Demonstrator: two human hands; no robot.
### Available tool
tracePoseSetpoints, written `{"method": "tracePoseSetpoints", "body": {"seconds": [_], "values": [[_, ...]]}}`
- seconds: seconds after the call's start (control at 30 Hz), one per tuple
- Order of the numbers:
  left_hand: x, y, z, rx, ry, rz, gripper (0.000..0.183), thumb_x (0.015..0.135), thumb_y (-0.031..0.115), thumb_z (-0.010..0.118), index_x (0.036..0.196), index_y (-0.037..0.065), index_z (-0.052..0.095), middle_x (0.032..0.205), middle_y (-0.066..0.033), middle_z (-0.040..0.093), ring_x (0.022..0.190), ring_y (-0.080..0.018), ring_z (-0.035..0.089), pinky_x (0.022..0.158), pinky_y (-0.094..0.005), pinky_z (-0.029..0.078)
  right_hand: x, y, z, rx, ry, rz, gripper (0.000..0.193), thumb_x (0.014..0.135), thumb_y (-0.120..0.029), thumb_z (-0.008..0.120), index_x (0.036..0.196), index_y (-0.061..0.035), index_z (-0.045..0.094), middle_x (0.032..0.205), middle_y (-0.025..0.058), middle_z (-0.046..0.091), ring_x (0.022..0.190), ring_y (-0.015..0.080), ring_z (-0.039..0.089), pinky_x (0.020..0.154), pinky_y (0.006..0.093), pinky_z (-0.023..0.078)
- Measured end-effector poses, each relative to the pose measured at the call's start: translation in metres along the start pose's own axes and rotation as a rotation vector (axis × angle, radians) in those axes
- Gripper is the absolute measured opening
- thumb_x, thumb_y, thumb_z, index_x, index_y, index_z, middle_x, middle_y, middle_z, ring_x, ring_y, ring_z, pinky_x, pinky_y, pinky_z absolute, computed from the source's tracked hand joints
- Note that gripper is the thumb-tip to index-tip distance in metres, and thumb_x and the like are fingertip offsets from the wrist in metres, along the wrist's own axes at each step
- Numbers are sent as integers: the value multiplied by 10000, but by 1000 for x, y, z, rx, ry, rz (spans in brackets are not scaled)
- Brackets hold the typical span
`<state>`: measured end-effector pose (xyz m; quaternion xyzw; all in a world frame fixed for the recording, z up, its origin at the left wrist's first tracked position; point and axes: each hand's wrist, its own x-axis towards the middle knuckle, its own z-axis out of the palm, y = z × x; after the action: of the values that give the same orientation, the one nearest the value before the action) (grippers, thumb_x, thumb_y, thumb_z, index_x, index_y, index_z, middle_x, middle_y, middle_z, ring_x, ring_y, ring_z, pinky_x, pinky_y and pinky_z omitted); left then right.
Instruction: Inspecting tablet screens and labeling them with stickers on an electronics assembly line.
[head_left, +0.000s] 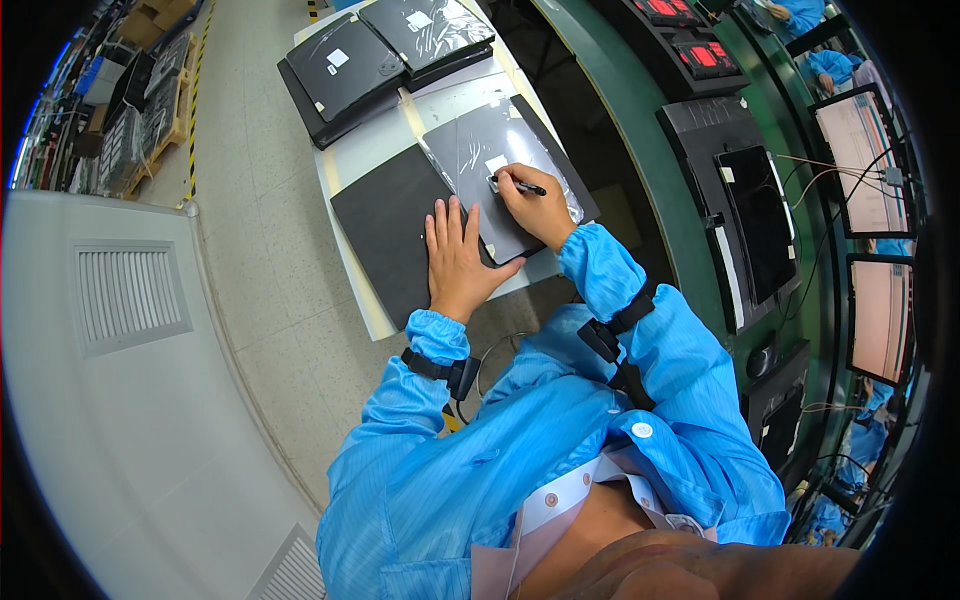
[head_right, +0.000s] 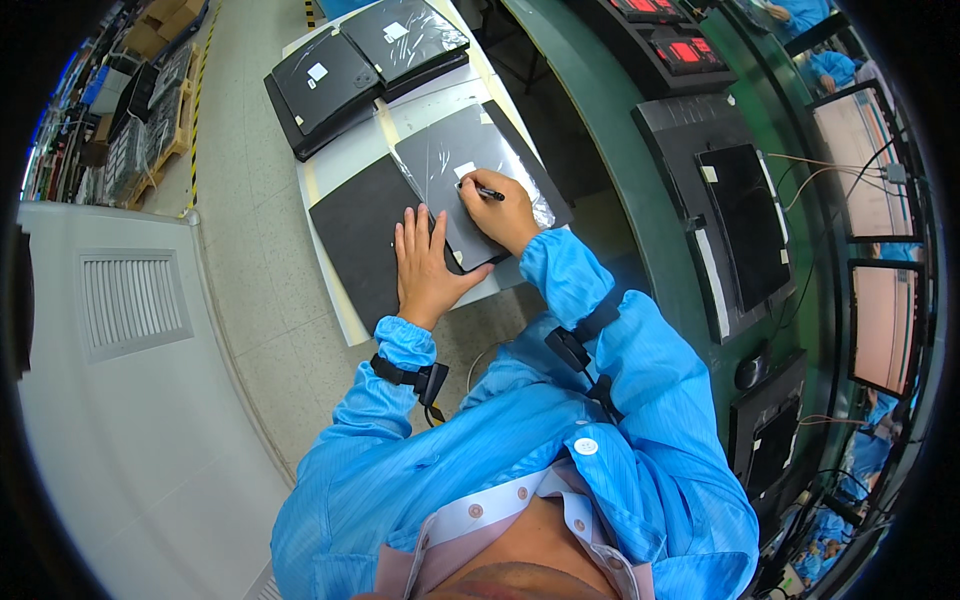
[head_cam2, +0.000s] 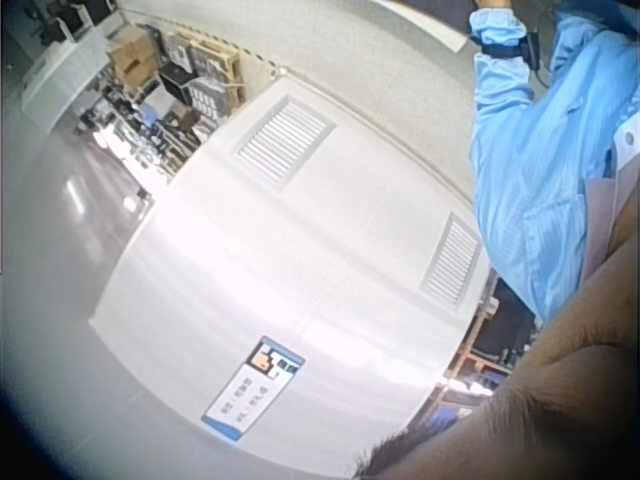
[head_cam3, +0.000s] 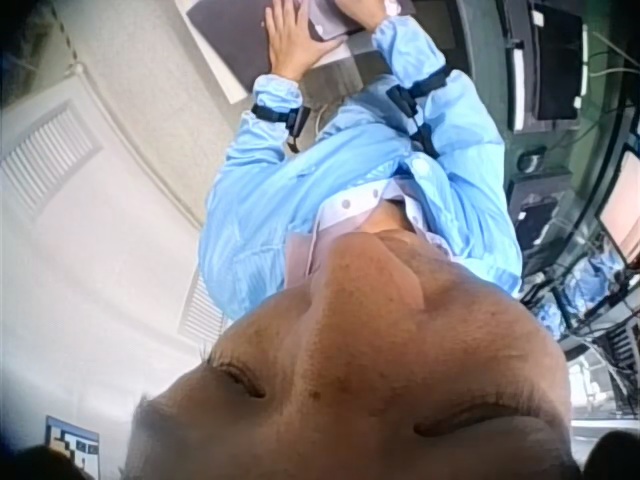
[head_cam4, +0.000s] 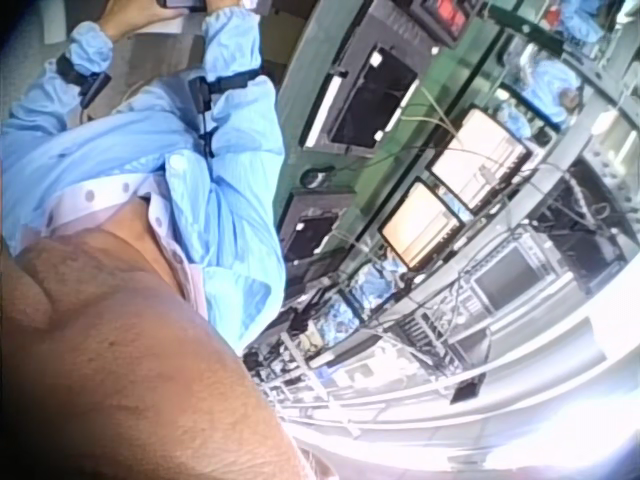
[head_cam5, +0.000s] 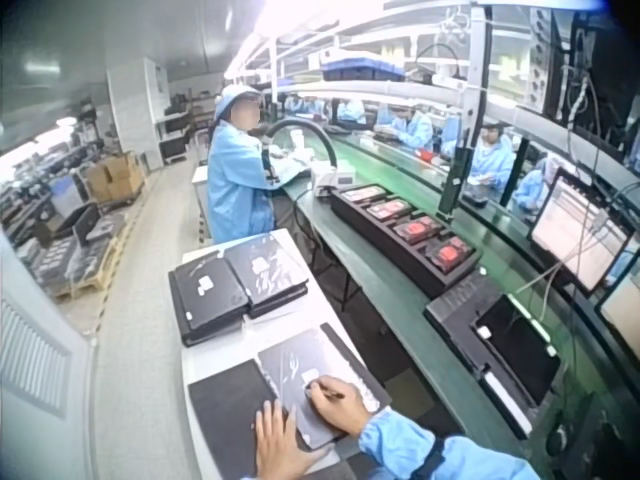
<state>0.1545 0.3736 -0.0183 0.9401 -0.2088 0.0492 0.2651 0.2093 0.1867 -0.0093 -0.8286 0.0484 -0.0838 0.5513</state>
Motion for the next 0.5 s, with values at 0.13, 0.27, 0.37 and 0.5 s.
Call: {"method": "tracePoseSetpoints", "body": {"seconds": [0.13, 0.27, 0.37, 0.5], "values": [[-1, -1, -1, 13, -6, 7, 1170, 778, 676, 894, 1616, -30, 485, 1714, -348, 366, 1648, -501, 250, 1358, -605, 144, 7, 7, -23, 84, 229, 12, 318, 1093, -310, 681, 1181, -19, 776, 1086, 209, 805, 991, 357, 794, 892, 397, 604], [-2, -2, -2, -6, -35, 8, 1220, 748, 664, 931, 1641, -17, 455, 1732, -333, 351, 1655, -497, 238, 1354, -617, 133, 3, 26, -64, -452, 409, -103, 316, 1114, -285, 655, 1334, -67, 721, 1187, 212, 767, 1077, 430, 736, 958, 470, 584], [2, -8, -6, -19, -56, 57, 1235, 732, 634, 951, 1646, -27, 448, 1740, -336, 336, 1666, -486, 221, 1353, -632, 105, -13, 38, -74, -423, 276, -52, 468, 1022, -309, 797, 1390, -40, 687, 1307, 219, 730, 1158, 397, 718, 1006, 458, 567], [9, -26, -13, -21, -119, 70, 1207, 728, 569, 961, 1626, -60, 458, 1738, -356, 327, 1673, -476, 216, 1346, -658, 52, -32, 41, -62, -387, 209, -115, 613, 945, -272, 865, 1460, -32, 634, 1384, 211, 697, 1294, 400, 633, 1109, 469, 515]]}}
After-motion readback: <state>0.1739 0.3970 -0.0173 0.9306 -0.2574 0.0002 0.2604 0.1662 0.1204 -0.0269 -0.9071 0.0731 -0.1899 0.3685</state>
